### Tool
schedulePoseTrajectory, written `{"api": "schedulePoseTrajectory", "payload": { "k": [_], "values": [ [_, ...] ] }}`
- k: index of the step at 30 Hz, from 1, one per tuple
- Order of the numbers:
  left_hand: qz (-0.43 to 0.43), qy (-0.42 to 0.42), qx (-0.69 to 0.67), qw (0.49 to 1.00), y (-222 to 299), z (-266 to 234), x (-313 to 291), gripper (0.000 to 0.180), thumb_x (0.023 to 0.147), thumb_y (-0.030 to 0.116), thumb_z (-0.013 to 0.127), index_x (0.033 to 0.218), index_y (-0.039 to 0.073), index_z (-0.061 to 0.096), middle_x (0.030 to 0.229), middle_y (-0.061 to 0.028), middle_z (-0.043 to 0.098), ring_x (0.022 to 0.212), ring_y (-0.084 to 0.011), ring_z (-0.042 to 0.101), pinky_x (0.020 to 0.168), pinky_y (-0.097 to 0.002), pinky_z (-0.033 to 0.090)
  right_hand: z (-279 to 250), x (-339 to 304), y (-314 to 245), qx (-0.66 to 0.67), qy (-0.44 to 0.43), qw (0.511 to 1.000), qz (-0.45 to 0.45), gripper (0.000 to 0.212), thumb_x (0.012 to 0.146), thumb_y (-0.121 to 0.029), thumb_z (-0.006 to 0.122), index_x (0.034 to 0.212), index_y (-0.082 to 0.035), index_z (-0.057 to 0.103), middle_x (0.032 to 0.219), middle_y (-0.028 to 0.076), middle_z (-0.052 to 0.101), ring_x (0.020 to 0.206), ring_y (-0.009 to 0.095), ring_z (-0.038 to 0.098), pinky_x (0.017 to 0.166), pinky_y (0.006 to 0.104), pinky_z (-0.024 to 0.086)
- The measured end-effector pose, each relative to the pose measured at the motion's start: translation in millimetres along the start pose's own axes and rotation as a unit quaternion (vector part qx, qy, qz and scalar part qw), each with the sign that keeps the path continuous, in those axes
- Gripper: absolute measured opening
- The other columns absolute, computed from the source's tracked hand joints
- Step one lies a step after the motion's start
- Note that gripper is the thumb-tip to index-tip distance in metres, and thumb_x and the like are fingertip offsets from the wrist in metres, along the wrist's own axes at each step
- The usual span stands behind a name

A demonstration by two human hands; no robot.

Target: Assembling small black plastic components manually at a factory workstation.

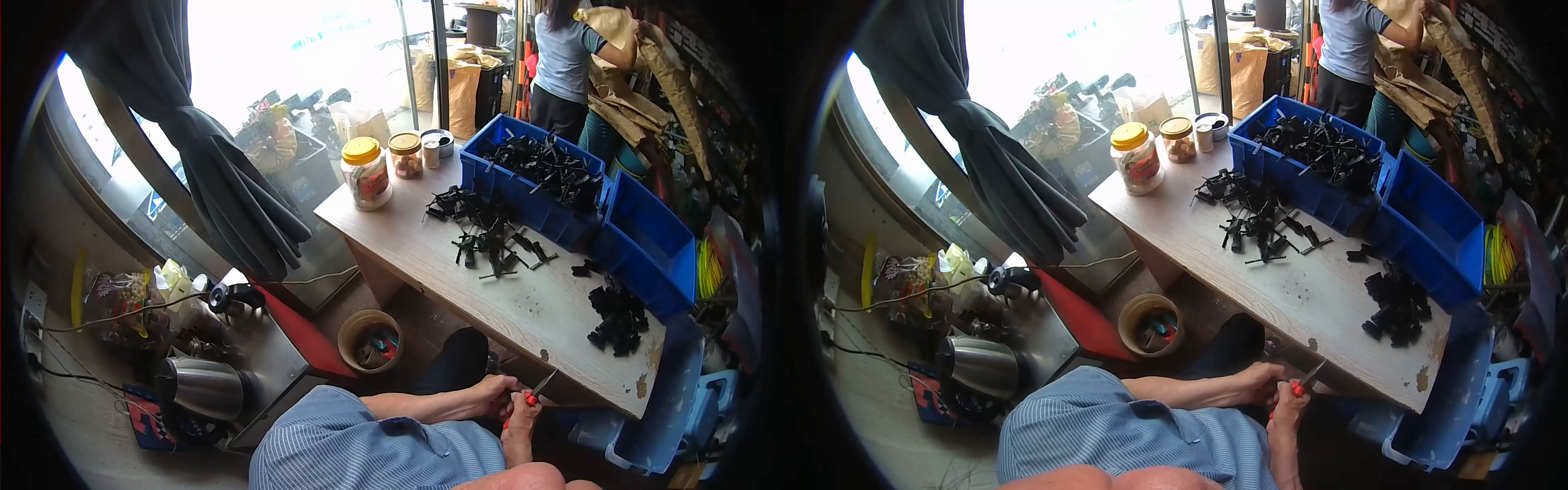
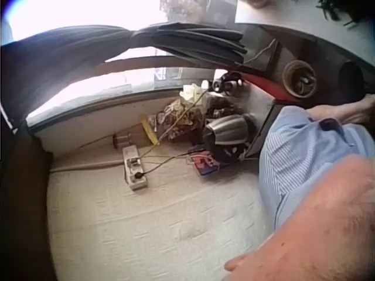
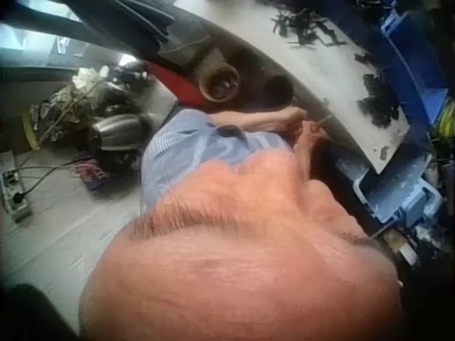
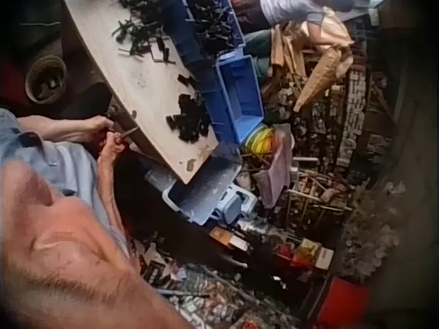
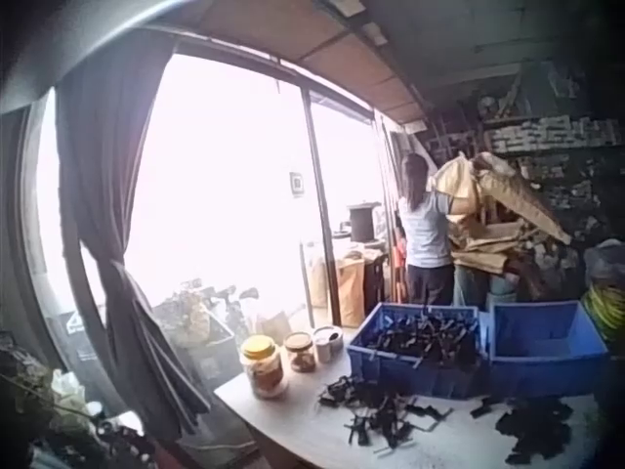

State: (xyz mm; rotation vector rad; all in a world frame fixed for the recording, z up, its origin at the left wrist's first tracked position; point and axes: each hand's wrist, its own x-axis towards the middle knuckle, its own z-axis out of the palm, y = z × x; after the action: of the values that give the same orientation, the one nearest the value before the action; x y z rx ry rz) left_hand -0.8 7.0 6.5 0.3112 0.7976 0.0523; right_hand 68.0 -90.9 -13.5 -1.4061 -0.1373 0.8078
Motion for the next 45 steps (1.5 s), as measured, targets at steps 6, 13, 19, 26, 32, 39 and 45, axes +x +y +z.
{"api": "schedulePoseTrajectory", "payload": {
  "k": [6, 13, 19, 26, 32, 39, 45],
  "values": [
    [-0.006, -0.055, 0.027, 0.998, 7, -7, -9, 0.018, 0.086, 0.018, 0.057, 0.091, 0.003, 0.066, 0.057, -0.0060, 0.056, 0.048, -0.0184, 0.054, 0.050, -0.0319, 0.047, 2, -2, -14, -0.004, -0.021, 1.000, 0.007, 0.011, 0.082, -0.010, 0.063, 0.080, -0.010, 0.053, 0.059, -0.001, 0.048, 0.047, 0.010, 0.046, 0.043, 0.0238, 0.037],
    [0.207, -0.084, 0.273, 0.936, 14, -15, -22, 0.030, 0.093, 0.017, 0.053, 0.116, -0.001, 0.060, 0.081, -0.0032, 0.063, 0.067, -0.0103, 0.059, 0.056, -0.0231, 0.049, -8, 12, -14, 0.018, -0.038, 0.999, -0.007, 0.010, 0.084, -0.013, 0.063, 0.085, -0.011, 0.053, 0.068, 0.000, 0.050, 0.054, 0.010, 0.049, 0.045, 0.0245, 0.041],
    [0.295, -0.208, 0.292, 0.886, 14, -31, -30, 0.041, 0.092, 0.011, 0.056, 0.130, -0.004, 0.053, 0.102, -0.0083, 0.063, 0.090, -0.0155, 0.064, 0.077, -0.0282, 0.054, -9, 14, -16, 0.076, -0.052, 0.995, 0.030, 0.009, 0.086, -0.016, 0.062, 0.089, -0.013, 0.054, 0.071, -0.001, 0.051, 0.055, 0.011, 0.050, 0.045, 0.0264, 0.042],
    [0.536, -0.148, 0.533, 0.638, 22, -34, -28, 0.045, 0.084, 0.008, 0.067, 0.125, -0.005, 0.053, 0.104, -0.0178, 0.062, 0.093, -0.0296, 0.067, 0.079, -0.0352, 0.055, -11, 23, -8, 0.051, -0.072, 0.996, -0.002, 0.006, 0.086, -0.017, 0.062, 0.087, -0.013, 0.057, 0.073, -0.002, 0.053, 0.057, 0.010, 0.050, 0.051, 0.0259, 0.042],
    [0.592, -0.091, 0.556, 0.576, 6, -31, -23, 0.029, 0.086, 0.006, 0.066, 0.112, 0.000, 0.055, 0.093, -0.0177, 0.061, 0.085, -0.0354, 0.064, 0.072, -0.0405, 0.053, -5, 11, -14, 0.058, -0.044, 0.997, -0.003, 0.006, 0.085, -0.017, 0.062, 0.086, -0.013, 0.059, 0.077, -0.003, 0.054, 0.064, 0.009, 0.051, 0.058, 0.0244, 0.041],
    [0.559, -0.052, 0.536, 0.631, -5, -30, -25, 0.026, 0.088, 0.007, 0.065, 0.111, 0.002, 0.057, 0.090, -0.0188, 0.063, 0.080, -0.0360, 0.066, 0.066, -0.0391, 0.053, -1, 1, -16, 0.046, -0.022, 0.999, 0.015, 0.012, 0.086, -0.023, 0.065, 0.088, -0.012, 0.061, 0.082, -0.002, 0.056, 0.065, 0.010, 0.052, 0.056, 0.0243, 0.043],
    [0.526, 0.015, 0.337, 0.781, 21, -16, -25, 0.017, 0.095, 0.006, 0.060, 0.110, -0.003, 0.059, 0.087, -0.0064, 0.067, 0.080, -0.0089, 0.062, 0.071, -0.0259, 0.053, 11, 0, -37, 0.017, -0.066, 0.996, 0.050, 0.012, 0.087, -0.022, 0.061, 0.090, -0.010, 0.059, 0.073, 0.001, 0.054, 0.060, 0.011, 0.053, 0.053, 0.0281, 0.052]
  ]
}}
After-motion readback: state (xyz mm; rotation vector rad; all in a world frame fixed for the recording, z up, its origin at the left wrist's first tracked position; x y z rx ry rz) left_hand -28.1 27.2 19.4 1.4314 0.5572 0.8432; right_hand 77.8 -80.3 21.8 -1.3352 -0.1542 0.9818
